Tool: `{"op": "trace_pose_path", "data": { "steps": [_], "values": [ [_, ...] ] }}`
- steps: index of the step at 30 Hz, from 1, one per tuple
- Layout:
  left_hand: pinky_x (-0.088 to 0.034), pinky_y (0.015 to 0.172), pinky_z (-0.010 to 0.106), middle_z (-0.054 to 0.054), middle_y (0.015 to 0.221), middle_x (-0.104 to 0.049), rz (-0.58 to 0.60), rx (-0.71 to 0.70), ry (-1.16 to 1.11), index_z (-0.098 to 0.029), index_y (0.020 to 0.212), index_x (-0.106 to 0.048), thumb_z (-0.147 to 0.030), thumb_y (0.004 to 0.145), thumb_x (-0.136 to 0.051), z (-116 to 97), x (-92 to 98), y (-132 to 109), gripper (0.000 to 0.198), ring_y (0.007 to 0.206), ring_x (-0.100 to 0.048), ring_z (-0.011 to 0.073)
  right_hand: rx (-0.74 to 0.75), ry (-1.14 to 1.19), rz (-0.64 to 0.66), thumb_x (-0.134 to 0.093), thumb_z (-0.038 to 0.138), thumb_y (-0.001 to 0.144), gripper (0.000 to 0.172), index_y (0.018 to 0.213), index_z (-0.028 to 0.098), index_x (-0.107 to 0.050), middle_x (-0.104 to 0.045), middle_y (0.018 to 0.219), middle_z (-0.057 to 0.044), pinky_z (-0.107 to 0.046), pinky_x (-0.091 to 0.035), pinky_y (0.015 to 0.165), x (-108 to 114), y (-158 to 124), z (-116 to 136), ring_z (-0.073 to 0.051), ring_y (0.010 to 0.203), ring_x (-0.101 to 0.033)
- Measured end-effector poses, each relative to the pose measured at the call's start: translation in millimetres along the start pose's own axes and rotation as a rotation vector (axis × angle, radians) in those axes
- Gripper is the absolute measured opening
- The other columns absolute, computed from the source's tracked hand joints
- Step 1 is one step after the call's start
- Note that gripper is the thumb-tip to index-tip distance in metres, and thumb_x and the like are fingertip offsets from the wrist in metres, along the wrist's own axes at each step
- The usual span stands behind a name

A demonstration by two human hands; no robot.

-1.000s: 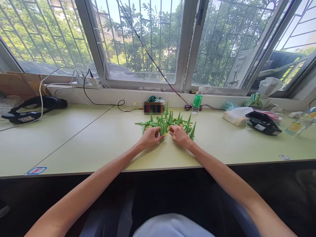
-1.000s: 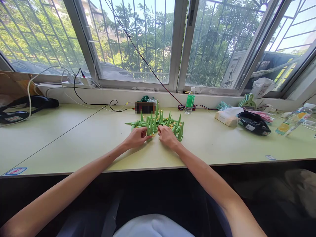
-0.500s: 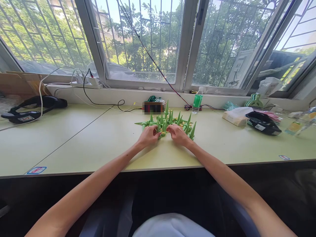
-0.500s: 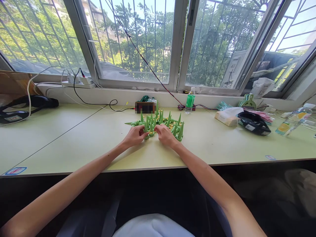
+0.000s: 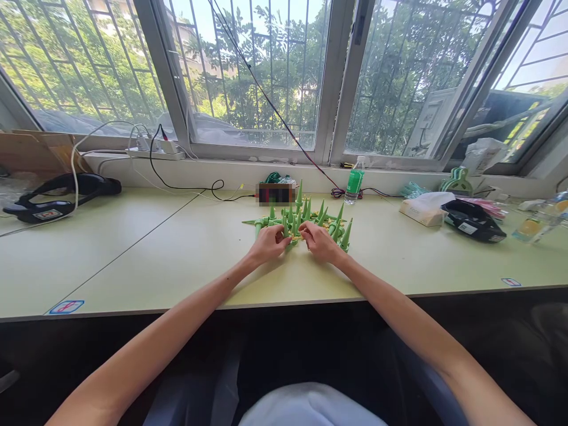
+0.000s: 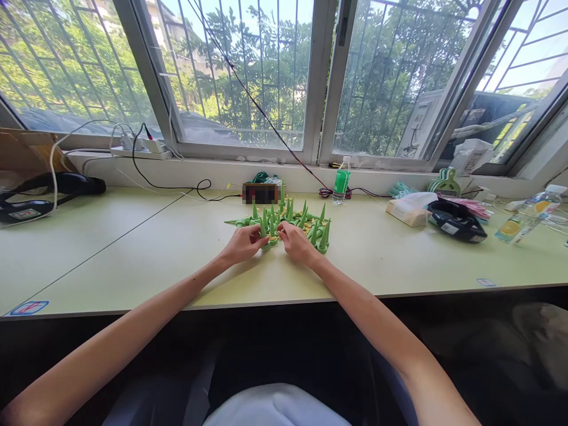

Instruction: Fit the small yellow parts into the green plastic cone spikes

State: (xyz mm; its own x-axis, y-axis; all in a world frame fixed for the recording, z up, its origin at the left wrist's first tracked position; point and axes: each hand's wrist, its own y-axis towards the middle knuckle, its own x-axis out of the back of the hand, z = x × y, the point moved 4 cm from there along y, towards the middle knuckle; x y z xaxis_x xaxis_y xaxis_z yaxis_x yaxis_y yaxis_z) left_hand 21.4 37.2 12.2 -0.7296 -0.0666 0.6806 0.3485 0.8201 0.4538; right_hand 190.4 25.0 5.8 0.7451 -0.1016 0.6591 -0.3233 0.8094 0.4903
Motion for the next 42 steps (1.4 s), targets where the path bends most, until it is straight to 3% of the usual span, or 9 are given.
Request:
{"op": "trace_pose_path", "data": {
  "steps": [17, 29, 37, 42],
  "values": [
    [-0.035, 0.051, 0.024, -0.002, 0.058, -0.053, 0.021, -0.05, -0.102, -0.019, 0.064, -0.042, -0.045, 0.081, -0.061, -3, -2.9, -1, 0.037, 0.052, -0.047, 0.01, 0.001, 0.082, 0.003, -0.041, 0.031, 0.098, 0.019, 0.091, 0.019, -0.053, -0.057, 0.066, 0.002, -0.025, -0.042, 0.068, 1, -2, 7, -0.013, 0.062, -0.054],
    [-0.033, 0.051, 0.024, -0.004, 0.056, -0.049, 0.022, -0.057, -0.095, -0.019, 0.064, -0.041, -0.042, 0.081, -0.062, -6, -2.3, -2, 0.036, 0.051, -0.041, 0.0088, -0.02, 0.073, 0.018, -0.04, 0.033, 0.1, 0.023, 0.089, 0.019, -0.054, -0.058, 0.064, 0.003, -0.024, -0.04, 0.064, 1, -3, 8, -0.011, 0.056, -0.051],
    [-0.031, 0.051, 0.024, -0.003, 0.057, -0.048, -0.053, -0.03, -0.076, -0.018, 0.062, -0.041, -0.039, 0.08, -0.063, -2, 0.7, 0, 0.035, 0.052, -0.04, 0.0086, 0.026, 0.073, 0.03, -0.052, 0.029, 0.093, 0.012, 0.093, 0.018, -0.056, -0.061, 0.071, 0.001, -0.025, -0.041, 0.064, 2, -3, 12, -0.012, 0.06, -0.052],
    [-0.031, 0.05, 0.023, -0.004, 0.055, -0.048, -0.041, -0.056, -0.109, -0.018, 0.063, -0.042, -0.04, 0.08, -0.063, -5, 0.0, -1, 0.035, 0.05, -0.04, 0.0083, 0.043, 0.111, 0.03, -0.049, 0.026, 0.094, 0.013, 0.084, 0.019, -0.055, -0.058, 0.065, 0.002, -0.025, -0.04, 0.063, 0, -3, 10, -0.012, 0.058, -0.05]
  ]
}}
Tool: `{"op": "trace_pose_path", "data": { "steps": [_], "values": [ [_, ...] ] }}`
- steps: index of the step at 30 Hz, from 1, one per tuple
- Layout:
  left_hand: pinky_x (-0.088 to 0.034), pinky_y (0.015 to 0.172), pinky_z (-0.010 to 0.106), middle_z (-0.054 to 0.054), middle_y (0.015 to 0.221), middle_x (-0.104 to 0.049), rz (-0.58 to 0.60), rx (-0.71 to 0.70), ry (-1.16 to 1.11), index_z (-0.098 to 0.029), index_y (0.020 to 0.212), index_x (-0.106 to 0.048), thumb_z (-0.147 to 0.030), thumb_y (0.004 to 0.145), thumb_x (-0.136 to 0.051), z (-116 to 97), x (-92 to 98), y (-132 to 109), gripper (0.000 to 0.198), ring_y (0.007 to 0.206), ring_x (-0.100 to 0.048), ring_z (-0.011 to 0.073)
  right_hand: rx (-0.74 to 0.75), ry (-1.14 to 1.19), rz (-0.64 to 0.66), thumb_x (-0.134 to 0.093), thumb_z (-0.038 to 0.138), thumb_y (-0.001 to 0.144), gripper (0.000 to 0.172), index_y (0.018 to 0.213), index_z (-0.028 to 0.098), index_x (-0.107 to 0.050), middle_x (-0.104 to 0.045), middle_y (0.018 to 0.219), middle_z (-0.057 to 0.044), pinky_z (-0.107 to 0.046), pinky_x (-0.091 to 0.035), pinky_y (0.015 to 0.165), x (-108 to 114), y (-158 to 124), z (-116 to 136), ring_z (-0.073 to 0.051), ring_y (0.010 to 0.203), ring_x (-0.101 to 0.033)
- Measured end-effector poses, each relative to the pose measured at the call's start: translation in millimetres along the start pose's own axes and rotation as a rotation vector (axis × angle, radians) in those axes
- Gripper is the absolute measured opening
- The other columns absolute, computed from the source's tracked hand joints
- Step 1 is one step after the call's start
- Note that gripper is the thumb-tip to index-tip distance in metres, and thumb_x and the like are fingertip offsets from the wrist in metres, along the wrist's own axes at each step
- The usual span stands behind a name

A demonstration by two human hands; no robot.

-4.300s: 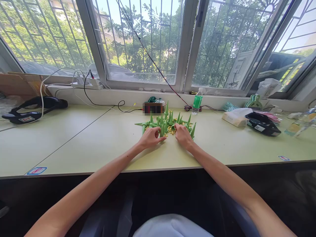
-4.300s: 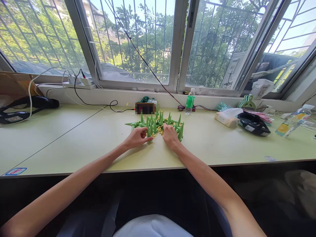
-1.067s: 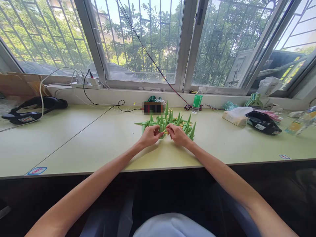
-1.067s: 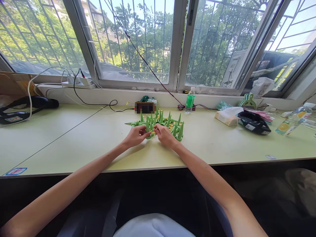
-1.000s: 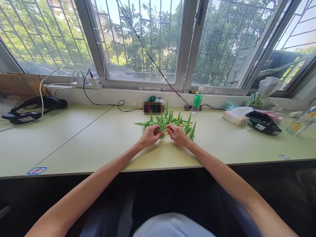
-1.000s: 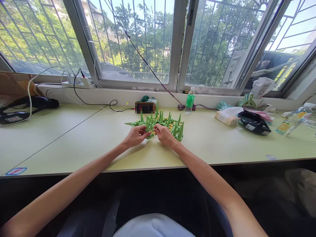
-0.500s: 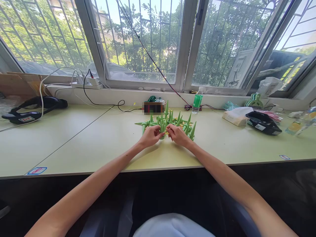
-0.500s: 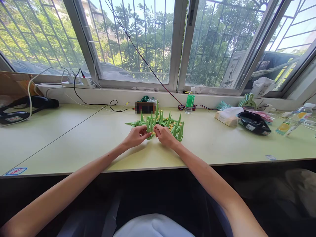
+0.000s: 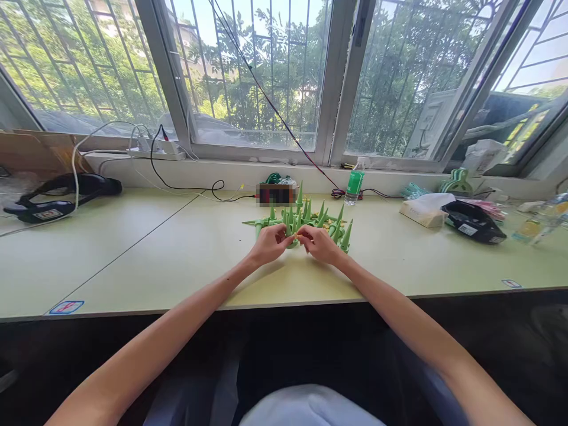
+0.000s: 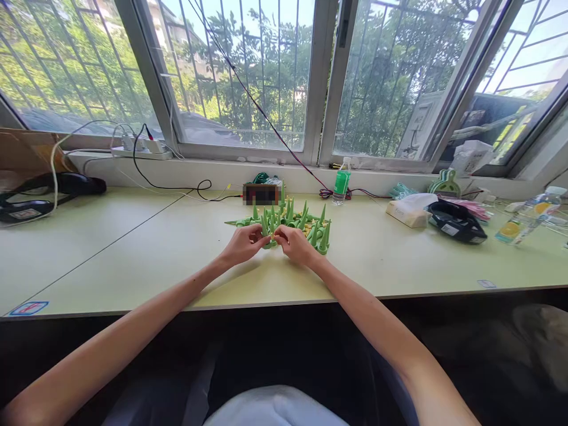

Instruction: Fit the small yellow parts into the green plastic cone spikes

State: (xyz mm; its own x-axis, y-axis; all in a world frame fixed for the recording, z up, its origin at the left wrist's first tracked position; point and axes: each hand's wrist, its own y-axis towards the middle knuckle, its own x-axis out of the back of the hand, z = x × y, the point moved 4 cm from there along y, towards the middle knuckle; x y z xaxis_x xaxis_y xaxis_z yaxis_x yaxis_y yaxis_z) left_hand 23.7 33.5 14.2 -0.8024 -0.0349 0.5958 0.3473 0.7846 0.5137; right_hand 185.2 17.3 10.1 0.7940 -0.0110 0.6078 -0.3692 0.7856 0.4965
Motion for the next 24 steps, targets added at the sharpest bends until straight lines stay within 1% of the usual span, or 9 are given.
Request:
{"op": "trace_pose_path", "data": {
  "steps": [5, 7, 9, 11, 14, 19, 24],
  "values": [
    [-0.032, 0.05, 0.023, -0.004, 0.056, -0.049, 0.01, 0.0, 0.002, -0.018, 0.063, -0.041, -0.04, 0.08, -0.063, -1.7, 0.0, -0.6, 0.035, 0.051, -0.042, 0.0085, -0.024, -0.016, 0.016, -0.046, 0.029, 0.097, 0.027, 0.072, 0.02, -0.049, -0.056, 0.06, 0.002, -0.025, -0.039, 0.063, -1.7, 0.7, -3.8, -0.012, 0.057, -0.05],
    [-0.031, 0.05, 0.023, -0.003, 0.056, -0.049, 0.005, -0.001, 0.013, -0.018, 0.063, -0.041, -0.04, 0.081, -0.063, -1.6, 0.3, -0.3, 0.036, 0.051, -0.041, 0.0085, -0.035, -0.022, 0.014, -0.045, 0.032, 0.098, 0.031, 0.07, 0.02, -0.048, -0.056, 0.061, 0.001, -0.025, -0.039, 0.062, -1.5, 0.8, -4.4, -0.012, 0.057, -0.051],
    [-0.031, 0.049, 0.023, -0.003, 0.056, -0.049, -0.009, -0.003, 0.023, -0.018, 0.062, -0.041, -0.04, 0.081, -0.063, -1.0, 0.8, 0.3, 0.036, 0.05, -0.041, 0.0084, -0.032, -0.017, 0.001, -0.045, 0.035, 0.098, 0.03, 0.074, 0.019, -0.052, -0.058, 0.064, 0.0, -0.025, -0.039, 0.062, -0.8, 0.8, -4.3, -0.012, 0.057, -0.051],
    [-0.031, 0.049, 0.023, -0.003, 0.055, -0.049, -0.026, 0.0, 0.033, -0.018, 0.062, -0.041, -0.04, 0.081, -0.063, 0.2, 1.3, 1.1, 0.036, 0.05, -0.041, 0.0085, -0.02, -0.006, -0.016, -0.049, 0.036, 0.097, 0.023, 0.083, 0.019, -0.055, -0.061, 0.069, 0.0, -0.025, -0.039, 0.061, 0.0, 0.6, -4.0, -0.012, 0.057, -0.051],
    [-0.031, 0.05, 0.023, -0.003, 0.055, -0.05, -0.035, 0.009, 0.05, -0.018, 0.062, -0.042, -0.038, 0.08, -0.063, 2.0, 1.2, 1.8, 0.035, 0.05, -0.041, 0.0086, -0.002, 0.0, -0.02, -0.054, 0.034, 0.094, 0.017, 0.089, 0.018, -0.056, -0.062, 0.072, 0.0, -0.026, -0.039, 0.06, 0.1, 0.4, -4.1, -0.012, 0.057, -0.05],
    [-0.03, 0.049, 0.022, -0.004, 0.054, -0.048, -0.015, -0.004, 0.043, -0.018, 0.062, -0.04, -0.037, 0.08, -0.063, 1.1, 0.5, 0.8, 0.035, 0.05, -0.039, 0.0082, -0.001, 0.01, -0.01, -0.052, 0.03, 0.094, 0.016, 0.082, 0.019, -0.055, -0.058, 0.064, 0.001, -0.026, -0.039, 0.06, -1.3, 0.5, -6.4, -0.012, 0.056, -0.05],
    [-0.031, 0.05, 0.022, -0.004, 0.055, -0.048, 0.001, -0.012, 0.024, -0.018, 0.063, -0.04, -0.038, 0.081, -0.063, -1.0, 0.8, -0.2, 0.036, 0.051, -0.04, 0.0079, -0.019, -0.024, 0.008, -0.046, 0.031, 0.097, 0.029, 0.071, 0.02, -0.05, -0.056, 0.059, 0.002, -0.025, -0.039, 0.062, -2.6, 1.1, -8.9, -0.012, 0.056, -0.051]
  ]
}}
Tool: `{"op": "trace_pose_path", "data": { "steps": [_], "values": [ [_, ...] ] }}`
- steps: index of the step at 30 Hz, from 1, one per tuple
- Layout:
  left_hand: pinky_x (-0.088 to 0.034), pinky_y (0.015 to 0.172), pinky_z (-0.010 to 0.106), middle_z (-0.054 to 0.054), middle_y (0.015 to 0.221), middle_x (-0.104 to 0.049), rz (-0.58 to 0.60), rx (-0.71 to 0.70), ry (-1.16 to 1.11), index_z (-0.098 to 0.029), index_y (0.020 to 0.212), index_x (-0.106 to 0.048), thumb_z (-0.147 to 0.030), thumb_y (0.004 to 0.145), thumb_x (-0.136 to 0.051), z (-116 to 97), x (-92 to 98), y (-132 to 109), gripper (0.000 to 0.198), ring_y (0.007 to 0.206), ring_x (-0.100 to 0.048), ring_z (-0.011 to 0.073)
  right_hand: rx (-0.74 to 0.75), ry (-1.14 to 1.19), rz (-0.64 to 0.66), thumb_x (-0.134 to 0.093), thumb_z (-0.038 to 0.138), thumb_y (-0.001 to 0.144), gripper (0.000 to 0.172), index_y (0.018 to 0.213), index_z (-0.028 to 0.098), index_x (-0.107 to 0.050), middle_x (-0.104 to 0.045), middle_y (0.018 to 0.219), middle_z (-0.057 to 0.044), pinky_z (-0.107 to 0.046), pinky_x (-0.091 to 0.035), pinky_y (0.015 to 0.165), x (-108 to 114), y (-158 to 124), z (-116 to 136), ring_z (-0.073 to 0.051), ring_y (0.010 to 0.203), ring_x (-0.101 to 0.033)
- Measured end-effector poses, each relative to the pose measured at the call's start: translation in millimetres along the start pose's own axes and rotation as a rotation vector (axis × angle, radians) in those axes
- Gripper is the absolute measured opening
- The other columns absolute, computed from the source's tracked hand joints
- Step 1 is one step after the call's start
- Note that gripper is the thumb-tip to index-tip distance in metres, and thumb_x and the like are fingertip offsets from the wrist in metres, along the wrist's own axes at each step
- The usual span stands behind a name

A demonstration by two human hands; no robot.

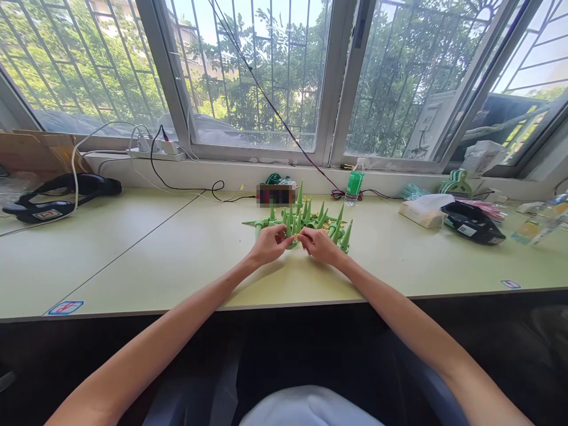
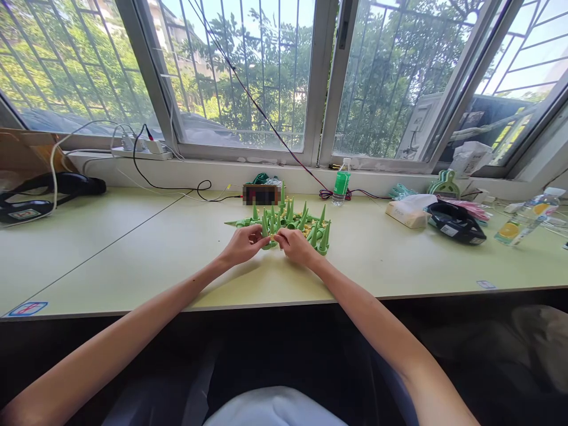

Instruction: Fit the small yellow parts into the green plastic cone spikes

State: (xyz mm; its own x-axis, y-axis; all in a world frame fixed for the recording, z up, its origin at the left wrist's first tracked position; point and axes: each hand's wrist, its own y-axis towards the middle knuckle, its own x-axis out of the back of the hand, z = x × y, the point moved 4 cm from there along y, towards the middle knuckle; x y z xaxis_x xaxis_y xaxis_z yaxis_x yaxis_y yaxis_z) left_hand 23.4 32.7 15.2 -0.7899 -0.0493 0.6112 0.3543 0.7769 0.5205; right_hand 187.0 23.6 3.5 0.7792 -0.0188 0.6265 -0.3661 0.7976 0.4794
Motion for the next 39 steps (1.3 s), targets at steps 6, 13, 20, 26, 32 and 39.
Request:
{"op": "trace_pose_path", "data": {
  "steps": [6, 13, 20, 26, 32, 39],
  "values": [
    [-0.031, 0.05, 0.023, -0.004, 0.056, -0.047, -0.016, 0.031, -0.025, -0.018, 0.063, -0.041, -0.04, 0.08, -0.063, 0.1, 0.4, 0.6, 0.036, 0.051, -0.04, 0.0082, -0.001, 0.012, -0.039, -0.05, 0.035, 0.097, 0.022, 0.082, 0.019, -0.055, -0.062, 0.068, 0.0, -0.025, -0.039, 0.061, 3.4, -0.6, 3.3, -0.012, 0.056, -0.051],
    [-0.03, 0.051, 0.023, -0.004, 0.057, -0.046, -0.023, 0.037, -0.013, -0.018, 0.063, -0.04, -0.039, 0.08, -0.063, 1.3, 0.8, 0.9, 0.035, 0.053, -0.038, 0.0084, 0.024, 0.015, -0.021, -0.052, 0.031, 0.094, 0.018, 0.081, 0.019, -0.055, -0.059, 0.066, 0.001, -0.025, -0.039, 0.06, 2.7, -0.9, 4.0, -0.012, 0.056, -0.05],
    [-0.031, 0.051, 0.023, -0.004, 0.057, -0.046, -0.024, 0.012, -0.024, -0.019, 0.064, -0.04, -0.04, 0.08, -0.063, -2.2, 1.1, 0.0, 0.036, 0.052, -0.039, 0.0085, -0.019, -0.007, -0.013, -0.04, 0.039, 0.1, 0.038, 0.071, 0.019, -0.053, -0.06, 0.062, 0.0, -0.025, -0.039, 0.062, 1.4, -0.2, -0.9, -0.012, 0.056, -0.052],
    [-0.032, 0.05, 0.023, -0.004, 0.058, -0.048, -0.056, 0.03, -0.029, -0.019, 0.065, -0.042, -0.041, 0.08, -0.063, 0.1, 2.5, 1.1, 0.034, 0.052, -0.041, 0.0089, 0.022, 0.021, -0.04, -0.054, 0.036, 0.093, 0.018, 0.092, 0.018, -0.056, -0.064, 0.077, -0.002, -0.026, -0.041, 0.061, 3.2, -0.5, 2.2, -0.013, 0.061, -0.053],
    [-0.032, 0.05, 0.022, -0.005, 0.056, -0.045, -0.019, 0.019, -0.069, -0.018, 0.064, -0.045, -0.043, 0.079, -0.066, -1.2, 2.4, -0.3, 0.036, 0.051, -0.04, 0.008, 0.04, 0.037, -0.023, -0.049, 0.033, 0.095, 0.019, 0.083, 0.019, -0.055, -0.061, 0.07, 0.0, -0.026, -0.04, 0.06, 2.8, -0.9, 3.2, -0.012, 0.058, -0.05],
    [-0.03, 0.048, 0.022, -0.005, 0.054, -0.041, 0.031, -0.003, -0.126, -0.016, 0.084, -0.069, -0.044, 0.08, -0.068, -1.4, 1.4, -0.7, 0.029, 0.05, -0.035, 0.0084, 0.019, 0.017, -0.013, -0.044, 0.039, 0.099, 0.036, 0.069, 0.019, -0.05, -0.057, 0.06, 0.001, -0.025, -0.038, 0.061, 2.4, -1.4, 3.0, -0.011, 0.055, -0.05]
  ]
}}
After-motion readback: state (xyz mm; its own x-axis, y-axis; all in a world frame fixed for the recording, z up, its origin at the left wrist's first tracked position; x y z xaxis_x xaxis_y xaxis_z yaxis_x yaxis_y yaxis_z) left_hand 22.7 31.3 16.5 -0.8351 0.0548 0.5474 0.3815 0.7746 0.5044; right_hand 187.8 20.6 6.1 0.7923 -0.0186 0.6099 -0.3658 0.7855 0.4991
